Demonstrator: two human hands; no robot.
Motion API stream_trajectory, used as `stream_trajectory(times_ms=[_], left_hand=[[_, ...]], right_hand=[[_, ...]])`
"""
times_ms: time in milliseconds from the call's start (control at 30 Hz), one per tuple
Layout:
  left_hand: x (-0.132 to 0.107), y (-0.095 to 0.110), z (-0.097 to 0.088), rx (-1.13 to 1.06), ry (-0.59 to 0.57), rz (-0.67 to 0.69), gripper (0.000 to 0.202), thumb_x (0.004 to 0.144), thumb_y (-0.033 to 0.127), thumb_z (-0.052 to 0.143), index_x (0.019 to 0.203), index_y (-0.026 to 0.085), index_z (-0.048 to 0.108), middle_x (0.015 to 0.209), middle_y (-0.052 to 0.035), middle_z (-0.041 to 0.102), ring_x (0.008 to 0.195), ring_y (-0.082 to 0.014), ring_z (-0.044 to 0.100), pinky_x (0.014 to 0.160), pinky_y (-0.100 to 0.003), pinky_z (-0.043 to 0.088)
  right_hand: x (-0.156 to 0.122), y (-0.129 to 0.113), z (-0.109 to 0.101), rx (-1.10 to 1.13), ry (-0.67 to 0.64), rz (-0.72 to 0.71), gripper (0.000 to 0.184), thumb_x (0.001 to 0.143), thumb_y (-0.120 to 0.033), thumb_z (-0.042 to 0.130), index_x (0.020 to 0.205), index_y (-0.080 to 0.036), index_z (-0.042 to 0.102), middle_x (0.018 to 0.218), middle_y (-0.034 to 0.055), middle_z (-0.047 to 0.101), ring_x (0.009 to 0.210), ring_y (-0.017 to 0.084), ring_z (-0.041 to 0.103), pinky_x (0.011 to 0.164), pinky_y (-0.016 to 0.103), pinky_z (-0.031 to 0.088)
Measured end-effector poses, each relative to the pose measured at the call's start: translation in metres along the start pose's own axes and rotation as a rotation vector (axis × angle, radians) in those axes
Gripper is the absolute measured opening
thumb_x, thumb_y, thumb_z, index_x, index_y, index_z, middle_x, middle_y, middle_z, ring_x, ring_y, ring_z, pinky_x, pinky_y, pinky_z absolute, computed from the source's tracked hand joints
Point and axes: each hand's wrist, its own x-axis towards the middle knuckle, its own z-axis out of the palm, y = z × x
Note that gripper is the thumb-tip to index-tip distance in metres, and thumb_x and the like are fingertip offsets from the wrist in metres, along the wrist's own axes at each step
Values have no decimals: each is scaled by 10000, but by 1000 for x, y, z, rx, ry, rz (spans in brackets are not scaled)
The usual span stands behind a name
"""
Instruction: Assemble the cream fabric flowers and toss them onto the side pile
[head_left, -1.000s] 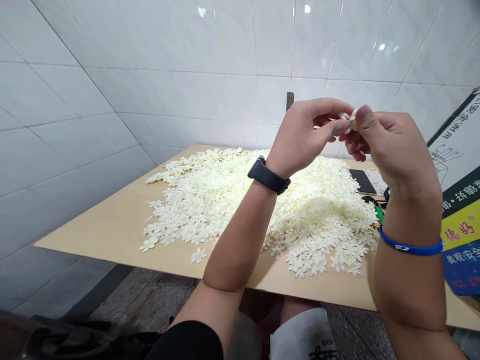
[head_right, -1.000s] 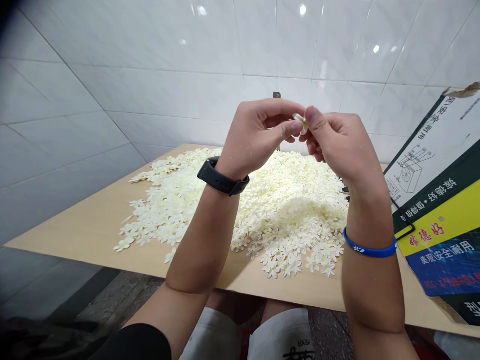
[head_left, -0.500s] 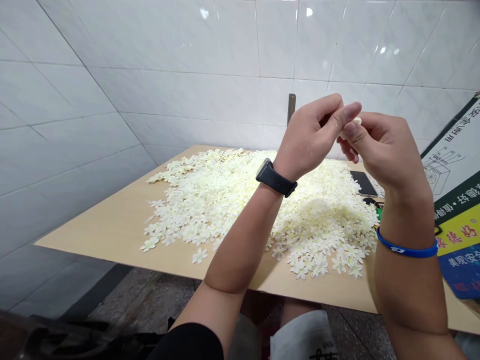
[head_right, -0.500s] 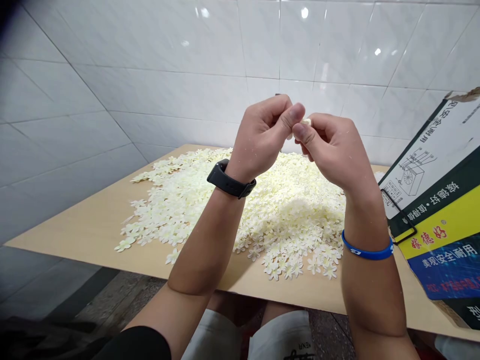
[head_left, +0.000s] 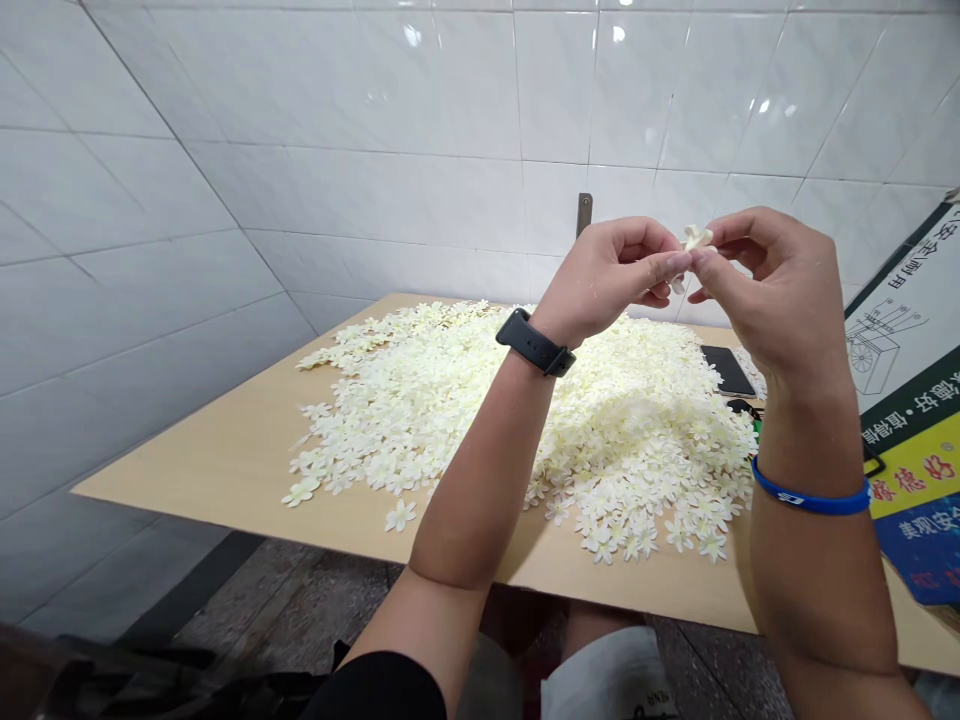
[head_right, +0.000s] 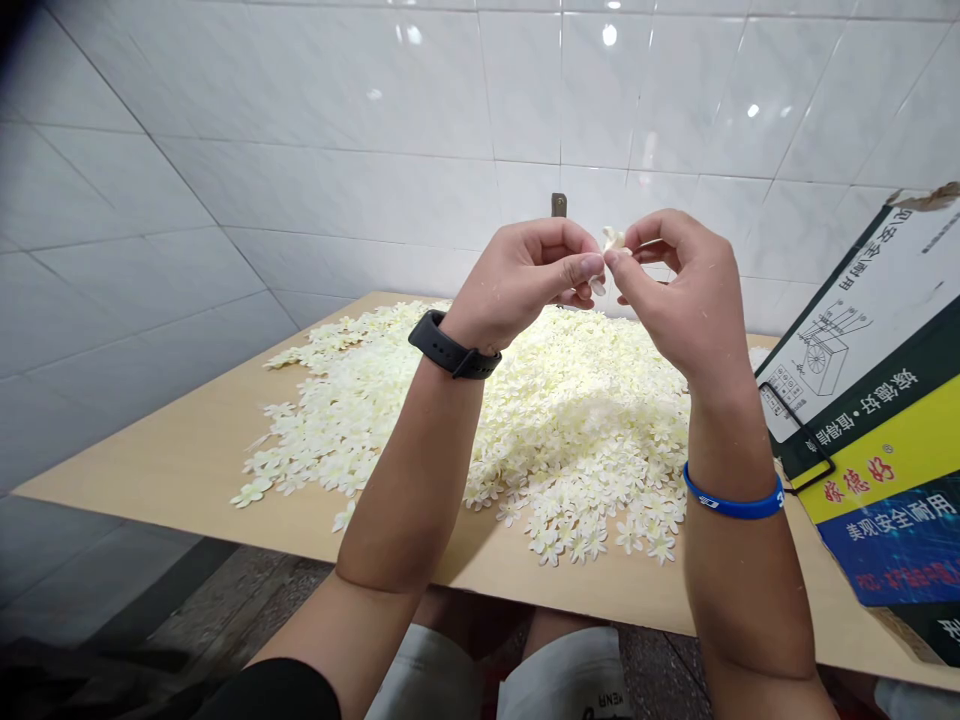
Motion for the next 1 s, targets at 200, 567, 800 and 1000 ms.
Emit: stream_trajectory(times_ms=[200, 567, 800, 1000], left_hand=[[3, -8, -1, 0, 58, 15, 208, 853, 319, 789, 933, 156, 688, 816, 15, 704, 845, -124, 759, 788, -265, 651], [5, -10, 4, 40, 137, 24, 162, 884, 110, 589, 1020, 175, 649, 915, -6, 720, 908, -121, 741, 812, -261, 636], [7, -8, 9, -6, 206, -18, 296, 856, 103, 605, 1138, 192, 593, 899, -7, 718, 811, -105, 720, 776, -253, 598], [5, -51, 18, 28, 278, -92, 222, 794, 127, 693, 1011, 167, 664, 1076, -70, 741, 841, -132, 723, 748, -252, 578]], right_hand=[[1, 3, -1, 41, 91, 25, 106, 849, -140, 710, 857, -230, 652, 826, -24, 654, 753, 144, 693, 656, 313, 635], [1, -1, 1, -12, 149, -61, 59, 873, -157, 715, 891, -213, 719, 795, -19, 705, 738, 154, 725, 709, 321, 600], [0, -2, 1, 10, 154, -15, 102, 877, -210, 738, 807, -226, 667, 776, -11, 665, 693, 149, 693, 681, 321, 607], [5, 26, 12, 112, 111, 126, 122, 867, -234, 723, 829, -218, 608, 811, -13, 635, 697, 145, 696, 667, 322, 620]])
